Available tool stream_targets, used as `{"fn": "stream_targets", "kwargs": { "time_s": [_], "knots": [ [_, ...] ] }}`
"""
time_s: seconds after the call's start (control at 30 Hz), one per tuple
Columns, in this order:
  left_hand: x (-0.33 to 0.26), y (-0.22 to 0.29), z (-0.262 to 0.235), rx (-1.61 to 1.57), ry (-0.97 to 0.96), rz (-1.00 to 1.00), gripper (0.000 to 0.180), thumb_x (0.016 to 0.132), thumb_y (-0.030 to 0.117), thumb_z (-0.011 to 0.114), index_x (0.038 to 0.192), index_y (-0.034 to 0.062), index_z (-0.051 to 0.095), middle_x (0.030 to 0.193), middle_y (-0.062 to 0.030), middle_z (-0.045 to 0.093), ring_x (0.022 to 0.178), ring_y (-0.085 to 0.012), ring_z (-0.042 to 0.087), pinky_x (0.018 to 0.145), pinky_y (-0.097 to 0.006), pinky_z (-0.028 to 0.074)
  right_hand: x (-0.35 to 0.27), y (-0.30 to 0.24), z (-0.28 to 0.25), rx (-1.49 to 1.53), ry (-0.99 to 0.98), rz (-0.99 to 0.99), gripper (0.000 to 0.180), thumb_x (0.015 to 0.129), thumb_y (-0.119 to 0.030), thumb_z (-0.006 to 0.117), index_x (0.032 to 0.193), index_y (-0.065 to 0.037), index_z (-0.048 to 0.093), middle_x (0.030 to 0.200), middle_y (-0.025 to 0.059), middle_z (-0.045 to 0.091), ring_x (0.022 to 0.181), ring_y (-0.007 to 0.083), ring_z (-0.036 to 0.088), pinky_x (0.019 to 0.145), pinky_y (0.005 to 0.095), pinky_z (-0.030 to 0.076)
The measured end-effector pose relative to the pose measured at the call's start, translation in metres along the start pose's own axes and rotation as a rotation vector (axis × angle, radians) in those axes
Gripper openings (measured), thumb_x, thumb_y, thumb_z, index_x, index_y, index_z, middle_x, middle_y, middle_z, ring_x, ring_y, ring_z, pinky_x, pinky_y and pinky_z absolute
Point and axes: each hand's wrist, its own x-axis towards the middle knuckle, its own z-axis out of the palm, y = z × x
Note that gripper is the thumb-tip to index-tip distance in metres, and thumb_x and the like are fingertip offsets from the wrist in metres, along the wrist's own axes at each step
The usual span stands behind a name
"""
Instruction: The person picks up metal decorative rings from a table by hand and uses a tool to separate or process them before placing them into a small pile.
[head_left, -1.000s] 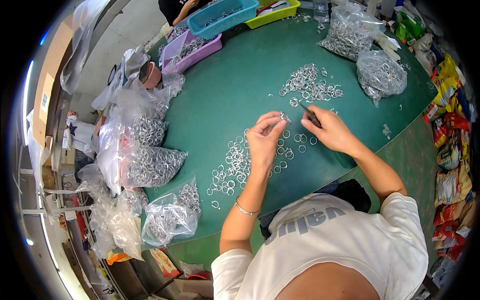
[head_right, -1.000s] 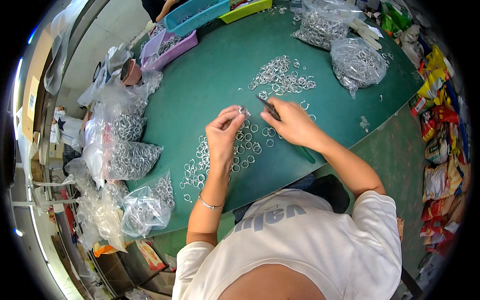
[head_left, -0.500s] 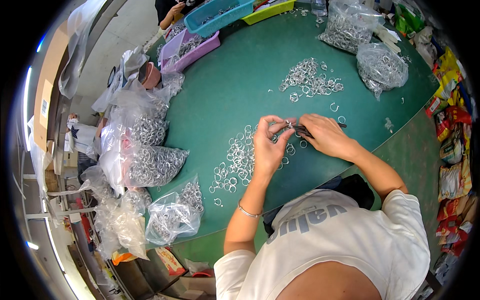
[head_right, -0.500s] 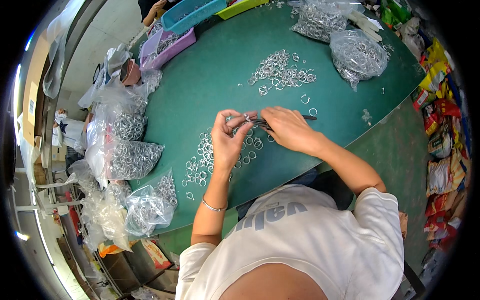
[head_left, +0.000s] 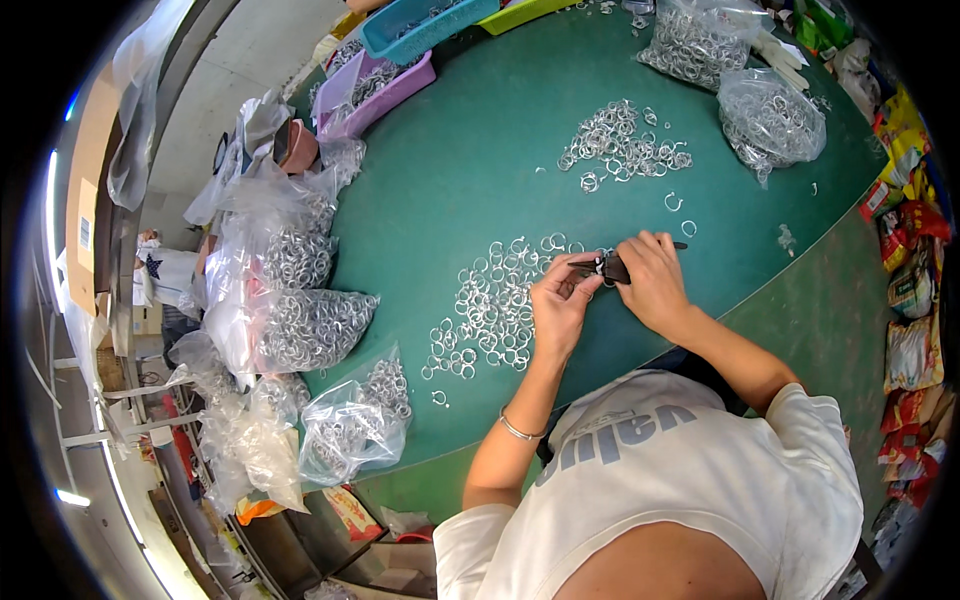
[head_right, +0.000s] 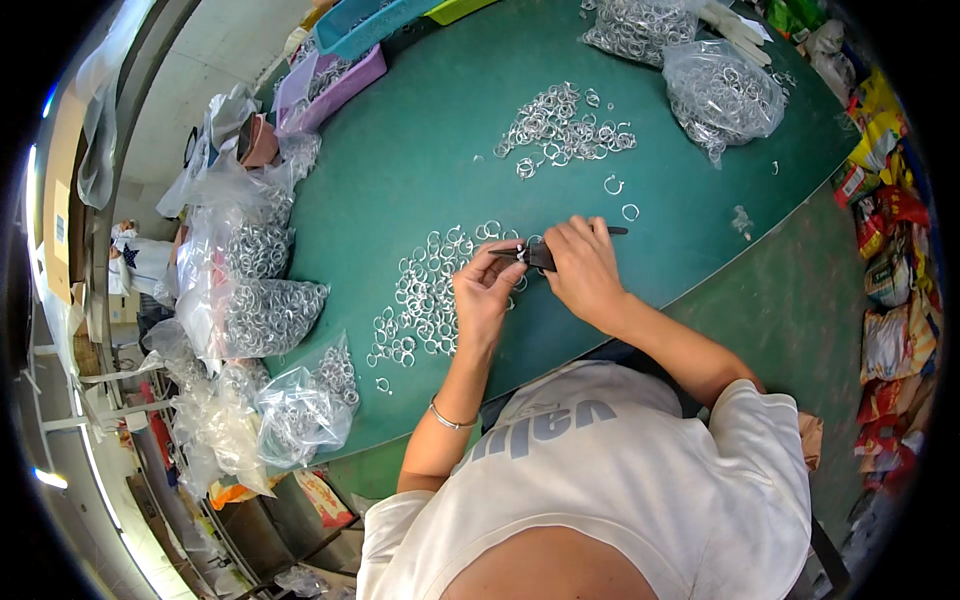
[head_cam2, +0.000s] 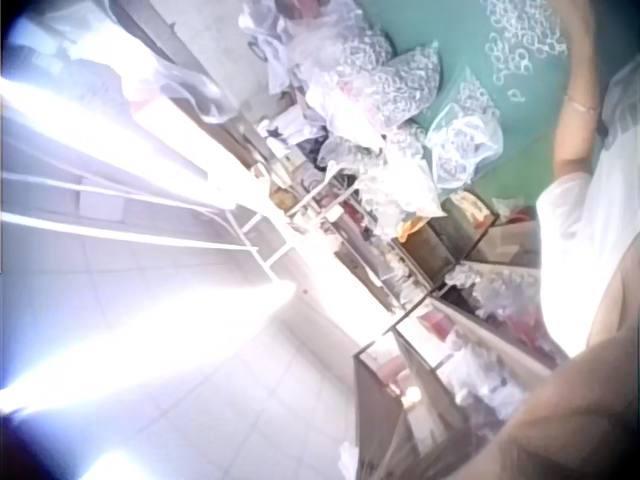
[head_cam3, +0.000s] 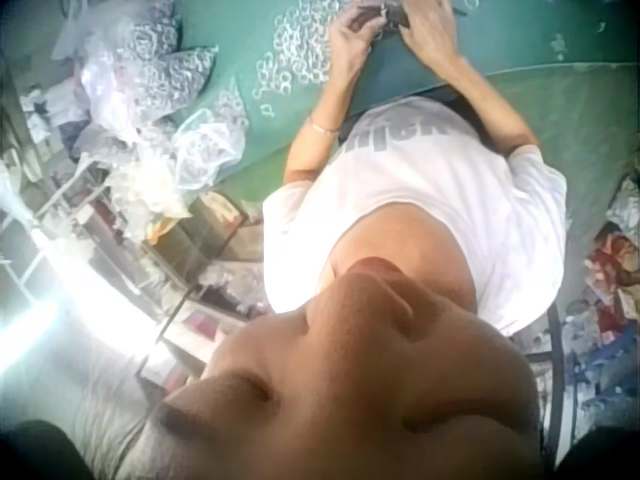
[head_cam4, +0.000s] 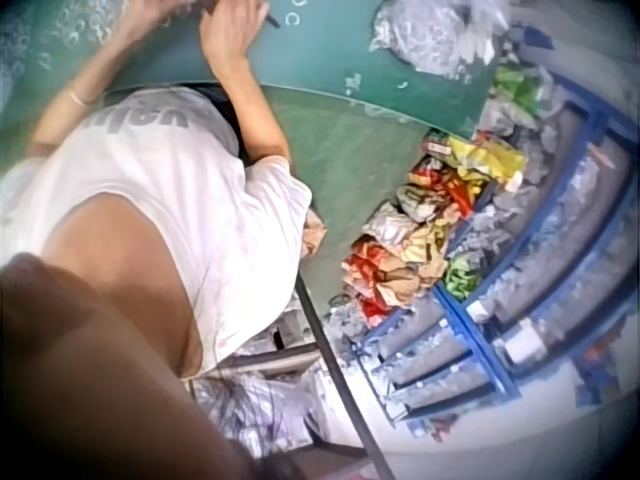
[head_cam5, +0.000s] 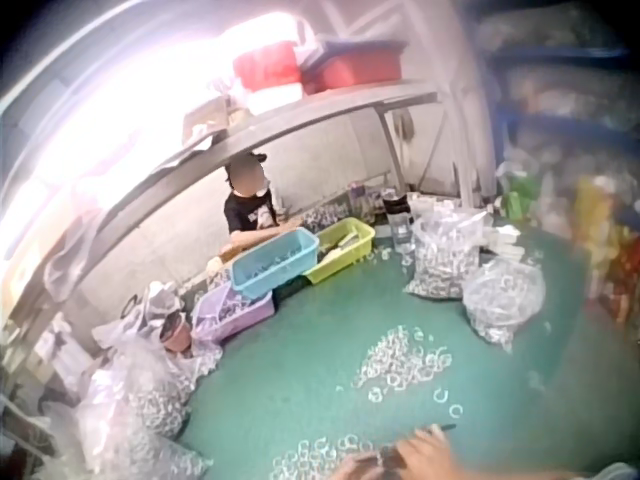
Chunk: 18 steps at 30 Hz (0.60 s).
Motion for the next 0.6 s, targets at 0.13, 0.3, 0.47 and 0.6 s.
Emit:
{"fn": "stream_targets", "kwargs": {
  "time_s": [0.13,0.3,0.47,0.6],
  "knots": [
    [-0.003,-0.001,0.002,-0.025,0.012,0.020,0.024,0.076,-0.010,0.057,0.100,-0.0061,0.058,0.093,-0.0034,0.054,0.085,-0.0101,0.054,0.077,-0.022,0.043,-0.002,-0.001,0.000,-0.013,-0.034,0.002,0.031,0.058,-0.006,0.070,0.079,-0.003,0.048,0.071,0.0102,0.055,0.070,0.0272,0.053,0.065,0.0377,0.039],
    [-0.003,-0.003,0.003,-0.039,0.016,0.008,0.025,0.075,-0.010,0.057,0.100,-0.0066,0.058,0.096,-0.0047,0.055,0.087,-0.0105,0.054,0.078,-0.022,0.043,-0.002,0.003,0.002,0.014,-0.045,-0.009,0.028,0.061,-0.006,0.066,0.081,-0.002,0.047,0.067,0.0121,0.054,0.066,0.0309,0.054,0.064,0.0399,0.041],
    [0.000,0.002,0.003,-0.067,0.036,-0.057,0.024,0.076,-0.010,0.058,0.100,-0.0073,0.058,0.099,-0.0086,0.058,0.088,-0.0126,0.056,0.078,-0.023,0.045,0.000,0.001,0.000,-0.035,-0.094,0.028,0.024,0.063,-0.007,0.064,0.078,-0.002,0.046,0.067,0.0142,0.056,0.067,0.0333,0.055,0.060,0.0425,0.041],
    [0.005,0.004,-0.008,-0.130,0.110,-0.141,0.021,0.079,-0.005,0.057,0.099,-0.0075,0.058,0.094,-0.0121,0.062,0.084,-0.0152,0.060,0.077,-0.023,0.048,0.013,0.002,-0.024,0.021,-0.335,0.105,0.018,0.068,-0.008,0.061,0.079,0.001,0.051,0.070,0.0176,0.058,0.068,0.0359,0.056,0.060,0.0446,0.042]
  ]
}}
